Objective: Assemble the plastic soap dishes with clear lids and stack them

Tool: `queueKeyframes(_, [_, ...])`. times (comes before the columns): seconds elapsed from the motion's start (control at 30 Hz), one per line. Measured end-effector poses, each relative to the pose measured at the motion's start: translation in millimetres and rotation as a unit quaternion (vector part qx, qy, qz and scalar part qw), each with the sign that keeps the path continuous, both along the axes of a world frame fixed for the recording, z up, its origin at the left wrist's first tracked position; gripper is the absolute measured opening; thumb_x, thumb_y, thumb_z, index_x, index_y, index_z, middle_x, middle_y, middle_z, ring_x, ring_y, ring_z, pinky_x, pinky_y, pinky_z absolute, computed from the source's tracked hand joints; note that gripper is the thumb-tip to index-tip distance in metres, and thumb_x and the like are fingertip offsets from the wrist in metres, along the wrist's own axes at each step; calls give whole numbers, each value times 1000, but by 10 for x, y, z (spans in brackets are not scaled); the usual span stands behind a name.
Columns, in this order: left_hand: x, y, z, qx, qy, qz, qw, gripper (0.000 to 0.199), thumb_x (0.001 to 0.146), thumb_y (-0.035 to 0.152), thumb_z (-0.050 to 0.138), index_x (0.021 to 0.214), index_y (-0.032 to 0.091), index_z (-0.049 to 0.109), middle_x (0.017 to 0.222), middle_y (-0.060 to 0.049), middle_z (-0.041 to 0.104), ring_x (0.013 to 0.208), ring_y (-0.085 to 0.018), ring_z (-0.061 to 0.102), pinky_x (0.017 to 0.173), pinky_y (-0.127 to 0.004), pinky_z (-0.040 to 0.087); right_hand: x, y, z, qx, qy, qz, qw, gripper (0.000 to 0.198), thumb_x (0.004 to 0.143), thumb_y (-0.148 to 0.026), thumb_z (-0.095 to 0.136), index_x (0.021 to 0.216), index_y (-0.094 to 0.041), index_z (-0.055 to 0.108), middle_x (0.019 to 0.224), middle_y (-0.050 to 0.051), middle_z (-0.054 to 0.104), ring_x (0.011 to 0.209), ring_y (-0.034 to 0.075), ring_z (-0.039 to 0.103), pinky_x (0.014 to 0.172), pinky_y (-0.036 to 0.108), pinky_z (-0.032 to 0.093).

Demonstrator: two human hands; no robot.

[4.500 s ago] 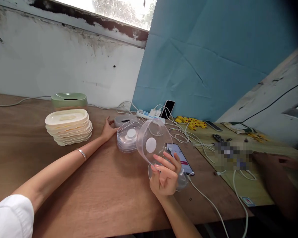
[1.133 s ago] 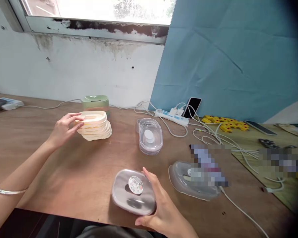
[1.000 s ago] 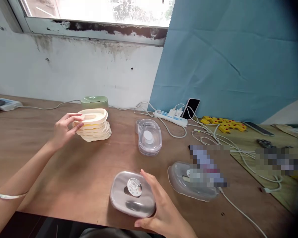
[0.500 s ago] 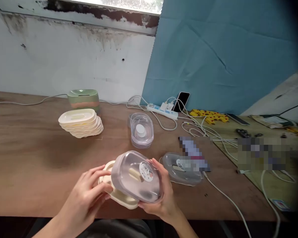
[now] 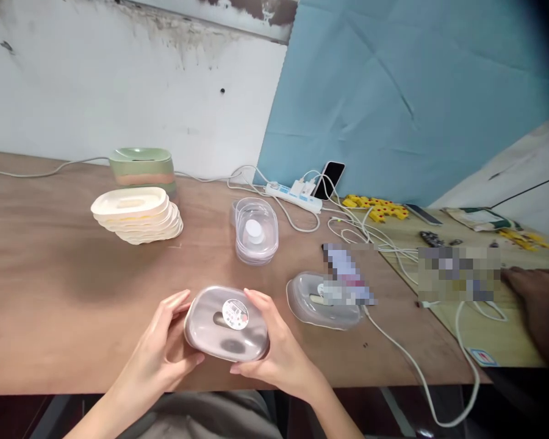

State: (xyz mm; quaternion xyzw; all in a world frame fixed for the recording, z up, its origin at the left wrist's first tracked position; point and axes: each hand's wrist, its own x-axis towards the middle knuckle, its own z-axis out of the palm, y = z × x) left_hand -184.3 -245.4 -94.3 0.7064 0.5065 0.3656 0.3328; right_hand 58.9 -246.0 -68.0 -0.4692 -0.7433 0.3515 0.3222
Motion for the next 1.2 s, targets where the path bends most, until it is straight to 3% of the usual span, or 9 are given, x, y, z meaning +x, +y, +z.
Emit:
queueKeyframes(0.17, [-23, -15, 65, -19, 31, -56, 998, 71, 77, 23, 68, 137, 32, 31, 143, -7, 43, 130, -30, 43, 106, -47, 41, 1, 10, -10, -1, -4, 14, 1000, 100, 59, -31, 86, 141, -28, 28, 142, 9, 36, 133, 26, 38, 111, 39, 33])
queueKeyframes(0.4, [-18, -27, 159, -35, 27, -54, 998, 64, 84, 33, 65, 138, 34, 30, 142, -5, 45, 126, -27, 49, 104, -42, 44, -30, 3, 41, -21, -22, 9, 999, 102, 60, -25, 86, 142, -32, 25, 140, 6, 36, 129, 23, 41, 108, 34, 36])
queueKeyframes(0.5, [-23, -38, 159, -34, 43, -51, 997, 59, 88, 38, 59, 140, 35, 30, 146, -6, 39, 131, -27, 43, 105, -43, 42, -48, 6, 56, -30, -22, 3, 999, 102, 59, -22, 85, 141, -33, 25, 139, 5, 36, 128, 22, 42, 108, 34, 36])
queueKeyframes(0.63, [-42, -68, 71, 11, 144, -17, 989, 58, 91, 44, 52, 143, 36, 29, 153, -7, 23, 139, -33, 26, 105, -52, 38, -71, 15, 79, -48, -40, 6, 998, 101, 60, -22, 84, 141, -30, 26, 138, 6, 36, 128, 24, 41, 108, 36, 35])
queueKeyframes(0.83, [-15, -78, 9, 110, 260, -25, 959, 70, 89, 48, 51, 147, 26, 18, 150, -13, 31, 136, -35, 27, 104, -54, 31, -65, 34, 45, -40, -36, 11, 998, 102, 59, -24, 86, 142, -29, 26, 137, 8, 36, 129, 24, 41, 108, 35, 36])
queueKeyframes(1.07, [-47, -67, -82, 178, 294, -25, 939, 79, 86, 54, 49, 148, 20, 14, 149, -16, 32, 135, -36, 30, 105, -51, 23, 27, -2, -92, 28, -26, 18, 999, 110, 47, -28, 89, 140, -26, 31, 135, 10, 42, 124, 28, 47, 104, 37, 40])
queueKeyframes(1.2, [-49, -52, -109, 168, 273, -25, 947, 70, 91, 51, 37, 149, 22, 11, 149, -15, 30, 136, -36, 29, 105, -51, 22, 453, -135, 110, 34, -12, -31, 999, 112, 43, -27, 89, 140, -29, 33, 136, 8, 46, 122, 30, 50, 106, 40, 39])
